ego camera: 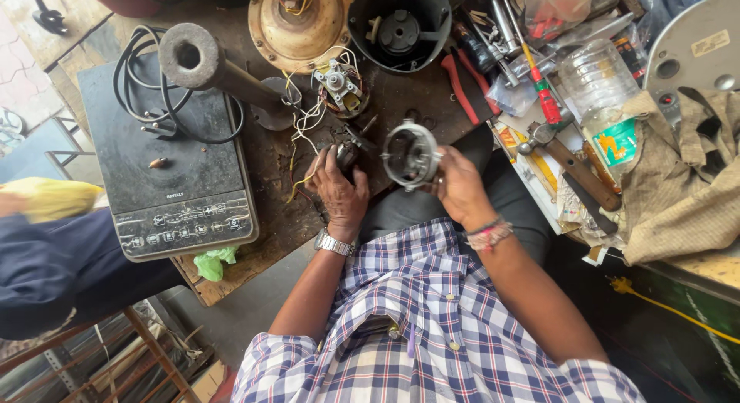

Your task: The person disassembles a small electric motor, removes the rotor, and uses a screwdriver to adjust internal components. They also handle a stack of paper currency and a small wooden block during the process.

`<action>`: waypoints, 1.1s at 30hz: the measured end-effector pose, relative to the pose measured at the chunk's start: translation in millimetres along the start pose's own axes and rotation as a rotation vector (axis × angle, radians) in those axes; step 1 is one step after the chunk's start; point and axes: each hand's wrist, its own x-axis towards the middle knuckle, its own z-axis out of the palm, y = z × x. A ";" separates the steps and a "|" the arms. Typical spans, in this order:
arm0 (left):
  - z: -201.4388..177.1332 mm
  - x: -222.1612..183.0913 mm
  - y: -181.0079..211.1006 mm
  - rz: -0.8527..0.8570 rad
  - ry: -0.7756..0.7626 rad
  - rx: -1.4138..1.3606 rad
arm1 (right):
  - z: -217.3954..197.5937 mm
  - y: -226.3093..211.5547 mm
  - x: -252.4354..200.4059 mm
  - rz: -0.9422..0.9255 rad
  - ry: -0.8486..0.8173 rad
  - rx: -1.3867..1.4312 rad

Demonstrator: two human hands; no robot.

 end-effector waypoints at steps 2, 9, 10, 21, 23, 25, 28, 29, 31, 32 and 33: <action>-4.9 0.8 3.5 0.085 0.041 0.019 | 10.4 -1.9 8.1 -0.017 0.024 -0.326; -20.1 9.1 18.0 0.348 -0.151 -0.005 | 14.9 -45.8 16.0 -0.712 0.161 -1.524; -19.5 8.6 19.0 0.345 -0.153 0.026 | 13.1 -51.9 19.1 -0.780 0.145 -1.507; -20.9 4.3 18.3 0.506 -0.100 0.142 | 32.2 -81.0 33.1 -0.900 0.113 -1.635; -16.7 7.5 20.6 0.540 -0.176 0.100 | 33.2 -96.9 22.9 -0.935 0.133 -1.556; -9.7 8.1 23.7 0.569 -0.210 0.071 | 28.9 -111.1 5.9 -0.920 0.096 -1.418; 0.7 16.2 28.6 0.599 -0.214 0.070 | 32.8 -127.1 -14.2 -0.910 -0.027 -1.420; 2.4 19.5 29.4 0.606 -0.209 0.081 | 37.1 -129.0 -16.8 -0.909 -0.083 -1.452; 3.7 21.3 30.3 0.589 -0.161 -0.031 | 48.4 -120.5 -15.5 -0.961 -0.096 -1.600; 4.0 20.6 29.9 0.577 -0.140 -0.086 | 52.5 -113.7 -13.3 -0.983 -0.106 -1.673; 5.2 19.9 29.9 0.557 -0.127 -0.098 | 55.1 -108.3 -9.2 -0.984 -0.107 -1.746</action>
